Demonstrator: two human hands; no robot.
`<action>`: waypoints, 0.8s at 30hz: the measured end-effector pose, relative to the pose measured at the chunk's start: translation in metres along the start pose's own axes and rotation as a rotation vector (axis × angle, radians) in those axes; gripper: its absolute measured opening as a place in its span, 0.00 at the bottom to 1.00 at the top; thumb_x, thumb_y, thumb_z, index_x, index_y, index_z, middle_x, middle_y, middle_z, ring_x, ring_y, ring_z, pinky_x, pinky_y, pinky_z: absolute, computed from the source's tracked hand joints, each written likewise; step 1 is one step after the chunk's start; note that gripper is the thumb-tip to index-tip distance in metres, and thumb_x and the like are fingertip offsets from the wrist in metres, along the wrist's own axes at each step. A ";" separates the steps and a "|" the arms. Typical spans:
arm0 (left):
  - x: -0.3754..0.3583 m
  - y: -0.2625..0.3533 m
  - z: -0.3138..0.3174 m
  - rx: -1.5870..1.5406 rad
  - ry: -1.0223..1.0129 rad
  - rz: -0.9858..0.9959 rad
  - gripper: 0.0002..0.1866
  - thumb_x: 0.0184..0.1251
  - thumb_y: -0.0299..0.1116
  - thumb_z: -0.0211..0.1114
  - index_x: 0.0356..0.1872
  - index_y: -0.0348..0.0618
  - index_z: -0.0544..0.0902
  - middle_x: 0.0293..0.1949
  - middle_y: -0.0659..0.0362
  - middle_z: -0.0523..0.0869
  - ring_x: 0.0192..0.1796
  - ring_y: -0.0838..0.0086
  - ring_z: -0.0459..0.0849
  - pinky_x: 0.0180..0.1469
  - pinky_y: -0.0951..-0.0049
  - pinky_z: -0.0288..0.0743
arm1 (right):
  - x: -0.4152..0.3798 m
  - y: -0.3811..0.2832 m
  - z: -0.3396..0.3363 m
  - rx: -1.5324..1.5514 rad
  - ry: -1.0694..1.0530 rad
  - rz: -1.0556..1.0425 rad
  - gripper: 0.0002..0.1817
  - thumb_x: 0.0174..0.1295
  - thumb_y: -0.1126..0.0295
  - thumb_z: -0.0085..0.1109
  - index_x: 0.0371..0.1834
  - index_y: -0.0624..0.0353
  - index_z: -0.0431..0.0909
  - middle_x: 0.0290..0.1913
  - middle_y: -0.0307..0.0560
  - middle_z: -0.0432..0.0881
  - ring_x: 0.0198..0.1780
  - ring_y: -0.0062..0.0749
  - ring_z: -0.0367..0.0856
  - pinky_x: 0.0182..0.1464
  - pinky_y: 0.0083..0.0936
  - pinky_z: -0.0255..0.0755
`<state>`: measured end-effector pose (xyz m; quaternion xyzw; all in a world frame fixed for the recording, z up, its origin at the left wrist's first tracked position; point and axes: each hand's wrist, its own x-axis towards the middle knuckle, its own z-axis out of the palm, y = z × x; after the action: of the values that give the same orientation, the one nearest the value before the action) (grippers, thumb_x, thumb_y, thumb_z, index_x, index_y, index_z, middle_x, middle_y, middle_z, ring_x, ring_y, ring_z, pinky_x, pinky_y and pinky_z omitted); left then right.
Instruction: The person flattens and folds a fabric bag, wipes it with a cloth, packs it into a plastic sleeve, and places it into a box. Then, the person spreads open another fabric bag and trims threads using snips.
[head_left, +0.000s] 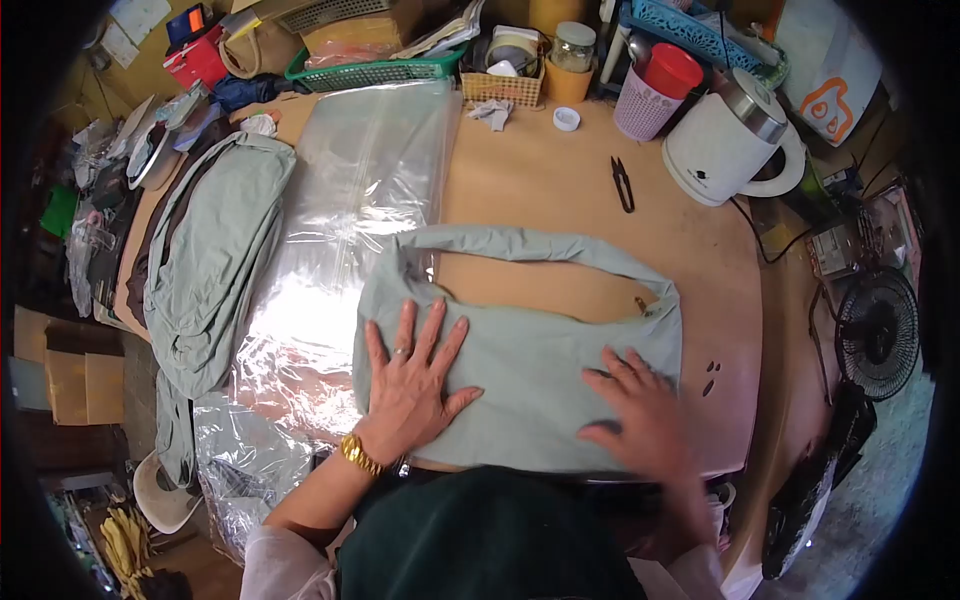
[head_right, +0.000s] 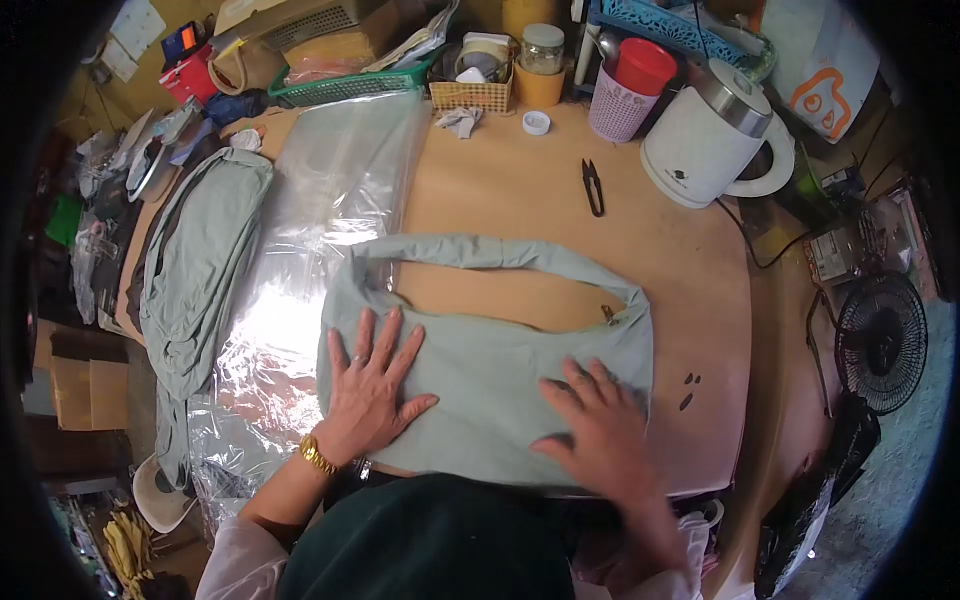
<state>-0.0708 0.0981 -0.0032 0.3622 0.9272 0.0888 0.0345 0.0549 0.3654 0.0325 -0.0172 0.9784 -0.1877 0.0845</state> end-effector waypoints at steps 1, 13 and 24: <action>-0.006 0.004 -0.003 0.012 -0.016 -0.024 0.39 0.63 0.57 0.64 0.73 0.51 0.66 0.76 0.47 0.58 0.78 0.45 0.52 0.73 0.35 0.44 | 0.012 0.005 -0.011 -0.001 0.007 0.001 0.32 0.58 0.48 0.65 0.65 0.50 0.75 0.70 0.54 0.70 0.71 0.54 0.65 0.68 0.55 0.60; 0.014 0.036 0.023 -0.158 -0.037 0.121 0.44 0.57 0.68 0.62 0.74 0.64 0.65 0.77 0.44 0.53 0.77 0.36 0.48 0.67 0.24 0.44 | 0.404 0.061 0.016 -0.141 0.499 -0.420 0.17 0.60 0.78 0.54 0.52 0.56 0.82 0.66 0.57 0.74 0.61 0.54 0.76 0.62 0.37 0.70; 0.000 0.023 0.011 -0.232 -0.109 0.094 0.51 0.49 0.67 0.70 0.76 0.65 0.62 0.76 0.41 0.53 0.77 0.37 0.47 0.70 0.26 0.43 | 0.145 -0.002 -0.033 0.536 0.043 -0.273 0.12 0.57 0.80 0.57 0.43 0.59 0.85 0.35 0.47 0.83 0.37 0.29 0.83 0.40 0.29 0.76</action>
<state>-0.0537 0.1165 -0.0094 0.4031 0.8895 0.1769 0.1223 -0.0936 0.3657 0.0402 -0.1218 0.8843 -0.4491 0.0392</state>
